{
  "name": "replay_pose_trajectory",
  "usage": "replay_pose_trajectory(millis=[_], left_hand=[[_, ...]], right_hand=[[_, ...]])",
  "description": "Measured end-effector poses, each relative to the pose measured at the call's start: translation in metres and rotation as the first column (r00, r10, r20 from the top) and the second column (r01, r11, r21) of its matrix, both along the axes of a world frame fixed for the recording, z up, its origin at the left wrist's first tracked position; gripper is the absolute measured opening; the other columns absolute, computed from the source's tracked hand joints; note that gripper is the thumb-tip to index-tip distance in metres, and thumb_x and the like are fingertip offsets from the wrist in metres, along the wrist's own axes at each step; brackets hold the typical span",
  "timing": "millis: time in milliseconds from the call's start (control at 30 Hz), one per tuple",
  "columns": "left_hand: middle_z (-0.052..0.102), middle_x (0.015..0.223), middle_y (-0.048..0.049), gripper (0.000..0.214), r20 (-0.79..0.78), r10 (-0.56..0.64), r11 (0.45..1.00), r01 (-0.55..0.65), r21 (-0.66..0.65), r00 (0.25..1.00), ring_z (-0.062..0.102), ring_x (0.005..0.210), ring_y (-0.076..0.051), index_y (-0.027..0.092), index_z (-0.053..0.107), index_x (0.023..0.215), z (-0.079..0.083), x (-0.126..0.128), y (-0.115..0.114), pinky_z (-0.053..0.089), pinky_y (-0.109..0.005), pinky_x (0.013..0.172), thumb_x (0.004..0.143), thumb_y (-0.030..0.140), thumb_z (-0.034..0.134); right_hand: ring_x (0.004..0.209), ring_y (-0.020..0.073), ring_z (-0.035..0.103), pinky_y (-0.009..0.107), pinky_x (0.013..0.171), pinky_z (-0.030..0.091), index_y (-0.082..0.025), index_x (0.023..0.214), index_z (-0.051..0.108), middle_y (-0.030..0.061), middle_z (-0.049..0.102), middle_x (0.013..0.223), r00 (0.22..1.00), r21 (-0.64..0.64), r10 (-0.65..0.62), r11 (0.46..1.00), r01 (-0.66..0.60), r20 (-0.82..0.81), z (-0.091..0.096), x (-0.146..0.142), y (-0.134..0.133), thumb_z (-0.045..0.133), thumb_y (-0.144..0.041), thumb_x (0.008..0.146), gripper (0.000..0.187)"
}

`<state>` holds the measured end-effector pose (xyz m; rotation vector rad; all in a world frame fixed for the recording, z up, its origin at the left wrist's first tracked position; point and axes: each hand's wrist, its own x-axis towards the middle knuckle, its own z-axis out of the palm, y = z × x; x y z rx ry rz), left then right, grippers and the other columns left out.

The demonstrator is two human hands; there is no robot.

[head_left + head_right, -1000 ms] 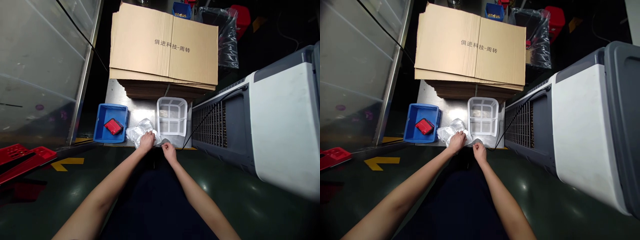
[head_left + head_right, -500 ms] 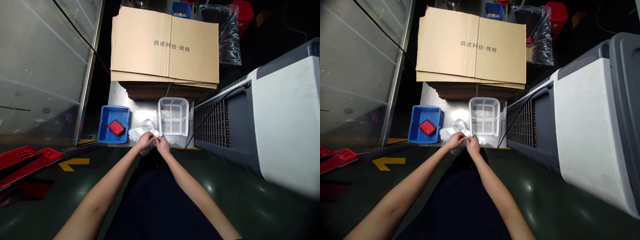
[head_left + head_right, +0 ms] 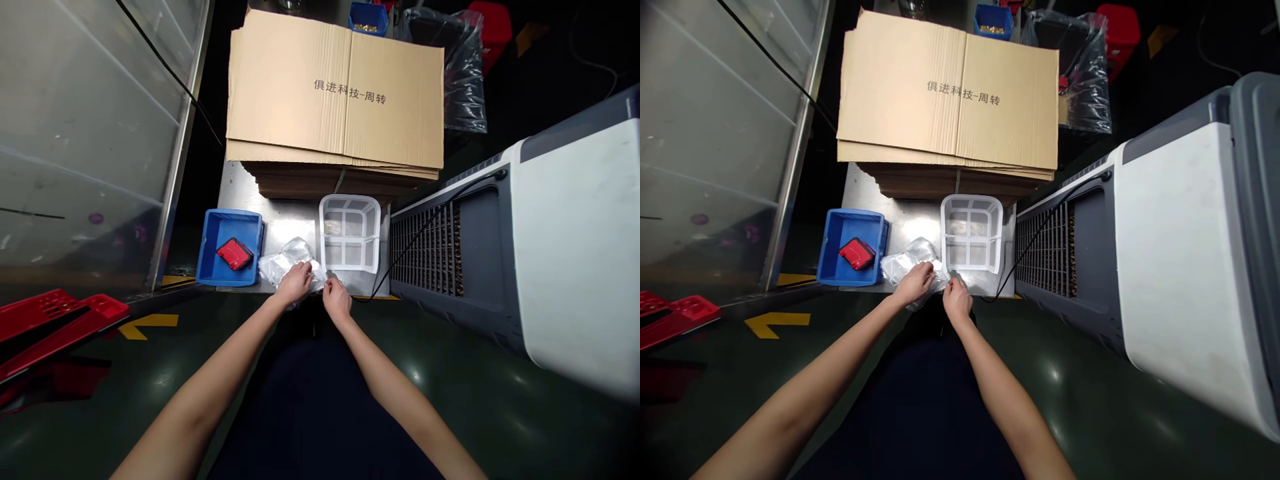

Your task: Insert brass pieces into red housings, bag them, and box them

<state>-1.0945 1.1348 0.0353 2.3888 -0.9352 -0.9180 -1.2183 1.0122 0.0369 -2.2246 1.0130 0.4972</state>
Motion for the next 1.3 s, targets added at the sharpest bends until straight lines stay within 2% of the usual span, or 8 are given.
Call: replay_pose_trajectory(millis=[133, 333, 533, 767, 933, 1133, 1300], left_hand=[[0.059, 0.127, -0.0107, 0.040, 0.033, -0.024, 1.000, 0.024, 0.005, 0.999, 0.056, 0.115, -0.029, 0.021, 0.059, 0.128, 0.006, -0.017, -0.008, 0.049, -0.048, 0.097, 0.097, 0.046, 0.060], [0.058, 0.128, -0.0112, 0.033, 0.072, 0.030, 0.994, -0.037, 0.105, 0.997, 0.058, 0.114, -0.028, 0.019, 0.060, 0.124, -0.008, -0.020, -0.028, 0.051, -0.047, 0.094, 0.096, 0.037, 0.063], [0.062, 0.125, -0.0097, 0.028, 0.054, -0.022, 0.993, 0.016, 0.114, 0.998, 0.061, 0.110, -0.025, 0.018, 0.063, 0.119, -0.011, -0.008, -0.023, 0.055, -0.046, 0.093, 0.098, 0.035, 0.062], [0.059, 0.126, -0.0093, 0.034, 0.044, -0.122, 0.990, 0.119, 0.076, 0.992, 0.058, 0.110, -0.026, 0.023, 0.058, 0.131, -0.006, -0.006, -0.011, 0.053, -0.044, 0.091, 0.099, 0.033, 0.059], [0.057, 0.128, -0.0098, 0.034, 0.043, -0.154, 0.985, 0.150, 0.086, 0.987, 0.056, 0.113, -0.027, 0.023, 0.059, 0.130, -0.007, -0.006, -0.014, 0.051, -0.045, 0.092, 0.099, 0.036, 0.058], [0.058, 0.129, -0.0109, 0.038, 0.074, -0.090, 0.988, 0.079, 0.134, 0.993, 0.057, 0.115, -0.028, 0.019, 0.063, 0.121, -0.005, -0.014, -0.028, 0.051, -0.048, 0.095, 0.097, 0.048, 0.058], [0.058, 0.131, -0.0115, 0.035, 0.126, 0.007, 0.982, -0.031, 0.188, 0.992, 0.056, 0.120, -0.030, 0.018, 0.064, 0.118, -0.004, -0.025, -0.038, 0.051, -0.049, 0.096, 0.097, 0.045, 0.060]], right_hand=[[0.086, 0.0177, 0.066, 0.037, 0.083, 0.053, -0.017, 0.104, 0.067, 0.0040, 0.070, 0.099, 0.998, 0.023, -0.015, 1.000, 0.016, -0.053, -0.003, -0.028, -0.012, 0.054, -0.038, 0.102, 0.025], [0.082, 0.0164, 0.066, 0.037, 0.081, 0.056, -0.016, 0.101, 0.068, 0.0023, 0.070, 0.092, 0.997, 0.084, 0.011, 0.996, -0.005, -0.078, -0.007, -0.047, -0.017, 0.059, -0.043, 0.100, 0.028], [0.084, 0.0168, 0.068, 0.038, 0.083, 0.056, -0.016, 0.101, 0.068, 0.0023, 0.071, 0.092, 1.000, 0.121, 0.007, 0.993, -0.006, -0.014, -0.006, -0.038, -0.014, 0.059, -0.040, 0.101, 0.025], [0.087, 0.0180, 0.068, 0.038, 0.084, 0.056, -0.018, 0.107, 0.068, 0.0027, 0.072, 0.095, 0.998, 0.135, -0.020, 0.991, 0.011, 0.066, -0.009, -0.017, -0.014, 0.058, -0.036, 0.101, 0.022], [0.086, 0.0172, 0.068, 0.039, 0.084, 0.057, -0.017, 0.105, 0.068, 0.0026, 0.071, 0.094, 0.998, 0.153, -0.035, 0.988, 0.028, 0.044, -0.011, -0.024, -0.020, 0.059, -0.039, 0.101, 0.024], [0.084, 0.0167, 0.068, 0.038, 0.083, 0.058, -0.016, 0.103, 0.068, 0.0028, 0.071, 0.094, 0.999, 0.179, -0.042, 0.983, 0.039, 0.013, -0.015, -0.039, -0.022, 0.060, -0.041, 0.101, 0.026], [0.080, 0.0154, 0.067, 0.036, 0.080, 0.058, -0.016, 0.101, 0.068, 0.0021, 0.071, 0.091, 0.999, 0.197, -0.045, 0.980, 0.039, 0.026, -0.018, -0.042, -0.023, 0.060, -0.042, 0.101, 0.027]])
